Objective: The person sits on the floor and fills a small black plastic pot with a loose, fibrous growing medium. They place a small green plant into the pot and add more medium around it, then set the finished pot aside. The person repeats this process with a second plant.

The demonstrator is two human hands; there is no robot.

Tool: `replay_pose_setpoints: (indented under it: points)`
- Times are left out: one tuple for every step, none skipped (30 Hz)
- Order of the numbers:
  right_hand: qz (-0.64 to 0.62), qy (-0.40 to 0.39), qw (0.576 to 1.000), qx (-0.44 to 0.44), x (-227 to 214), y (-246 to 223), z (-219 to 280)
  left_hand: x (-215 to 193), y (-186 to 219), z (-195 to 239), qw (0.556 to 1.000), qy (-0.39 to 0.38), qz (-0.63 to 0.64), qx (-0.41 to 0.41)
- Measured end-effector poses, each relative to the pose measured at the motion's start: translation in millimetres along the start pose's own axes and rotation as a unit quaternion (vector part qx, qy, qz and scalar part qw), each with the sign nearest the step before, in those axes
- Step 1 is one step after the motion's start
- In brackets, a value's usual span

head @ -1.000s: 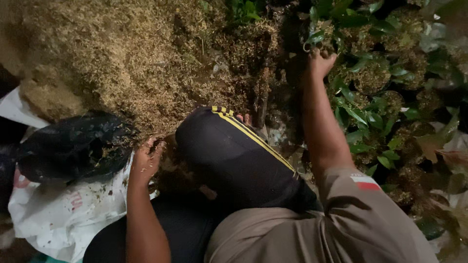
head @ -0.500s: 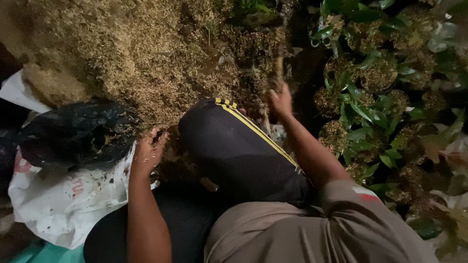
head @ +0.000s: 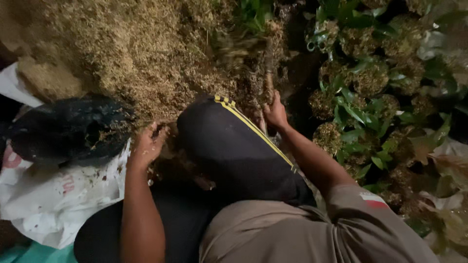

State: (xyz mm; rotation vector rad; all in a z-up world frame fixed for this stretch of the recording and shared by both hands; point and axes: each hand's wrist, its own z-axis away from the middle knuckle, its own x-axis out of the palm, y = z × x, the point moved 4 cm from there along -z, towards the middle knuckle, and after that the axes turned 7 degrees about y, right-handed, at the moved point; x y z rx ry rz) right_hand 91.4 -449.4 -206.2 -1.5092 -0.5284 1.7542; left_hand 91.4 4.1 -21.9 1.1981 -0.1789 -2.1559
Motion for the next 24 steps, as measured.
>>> replay_pose_setpoints:
  points:
    - [0.002, -0.030, 0.998, 0.057, 0.2, 6.8, 8.2, -0.6, -2.2, 2.2, 1.000, 0.014, -0.005, 0.017]
    - [0.005, -0.061, 0.992, 0.114, -2.3, 14.3, 17.2, -0.1, -5.1, 3.7, 0.999, 0.020, -0.016, 0.021]
    - [0.006, -0.093, 0.981, 0.168, -5.2, 20.2, 24.5, -1.6, -7.6, 4.5, 0.999, 0.028, -0.027, 0.024]
    - [-0.019, -0.068, 0.977, 0.201, -12.6, 24.1, 30.6, -2.9, -9.6, 5.4, 0.998, 0.036, -0.038, 0.027]
    - [-0.044, -0.044, 0.970, 0.235, -21.7, 29.6, 40.1, -2.7, -13.4, 7.7, 0.999, 0.029, -0.025, 0.005]
    - [-0.068, -0.020, 0.961, 0.269, -31.0, 35.8, 50.5, -2.3, -16.9, 10.4, 1.000, 0.022, -0.012, -0.017]
    - [-0.073, 0.005, 0.966, 0.250, -44.0, 40.3, 58.7, -2.3, -18.8, 10.8, 0.999, 0.017, 0.002, -0.036]
    - [-0.077, 0.030, 0.970, 0.231, -56.3, 45.1, 66.8, -3.1, -18.6, 11.5, 0.999, 0.016, -0.013, -0.026]
    - [-0.081, 0.055, 0.973, 0.211, -62.5, 48.9, 71.0, -3.3, -18.1, 11.6, 0.999, 0.015, -0.028, -0.016]
    - [-0.079, 0.036, 0.961, 0.262, -61.3, 57.0, 76.1, -3.1, -17.5, 11.5, 0.999, 0.013, -0.043, -0.006]
    - [-0.076, 0.017, 0.946, 0.313, -59.4, 64.5, 84.0, -2.3, -16.9, 11.6, 0.999, 0.015, -0.030, 0.003]
    - [-0.073, -0.002, 0.929, 0.364, -55.6, 70.4, 89.7, -1.3, -16.2, 11.5, 1.000, 0.016, -0.016, 0.012]
    - [-0.087, -0.006, 0.936, 0.341, -49.6, 68.9, 86.4, 0.4, -14.4, 10.4, 1.000, 0.020, -0.002, 0.021]
    - [-0.101, -0.010, 0.943, 0.318, -40.4, 63.3, 81.2, 2.4, -12.0, 9.5, 0.999, 0.019, -0.018, 0.040]
    - [-0.115, -0.018, 0.948, 0.295, -29.4, 53.4, 75.9, 2.1, -11.6, 10.9, 0.998, 0.020, -0.035, 0.057]
    - [-0.075, -0.064, 0.957, 0.274, -18.9, 41.7, 67.3, 2.0, -11.0, 13.2, 0.996, 0.021, -0.053, 0.073]
    - [-0.036, -0.106, 0.960, 0.255, -11.0, 27.5, 61.4, 1.1, -10.1, 14.7, 0.996, 0.026, -0.042, 0.077]
    - [0.000, -0.135, 0.972, 0.193, -7.6, 8.1, 58.2, -0.7, -8.8, 17.1, 0.996, 0.030, -0.030, 0.080]
    - [0.038, -0.161, 0.978, 0.124, -8.1, -13.0, 47.8, -1.6, -4.3, 16.2, 0.995, 0.040, -0.016, 0.086]
    - [0.075, -0.186, 0.978, 0.055, -11.2, -35.0, 40.0, -2.6, -0.9, 15.2, 0.996, 0.040, 0.005, 0.076]
    - [0.042, -0.189, 0.977, 0.087, -17.7, -51.0, 42.7, -5.3, -1.1, 18.5, 0.997, 0.037, 0.024, 0.064]
    - [0.009, -0.191, 0.974, 0.120, -27.1, -64.9, 48.2, -7.9, -1.5, 21.0, 0.997, 0.034, 0.044, 0.051]
    - [-0.023, -0.195, 0.969, 0.152, -38.5, -75.0, 51.1, -10.3, -3.3, 23.6, 0.998, 0.038, 0.036, 0.029]
    - [-0.022, -0.190, 0.960, 0.205, -53.9, -77.1, 50.9, -12.9, -5.7, 25.9, 0.999, 0.042, 0.028, 0.007]
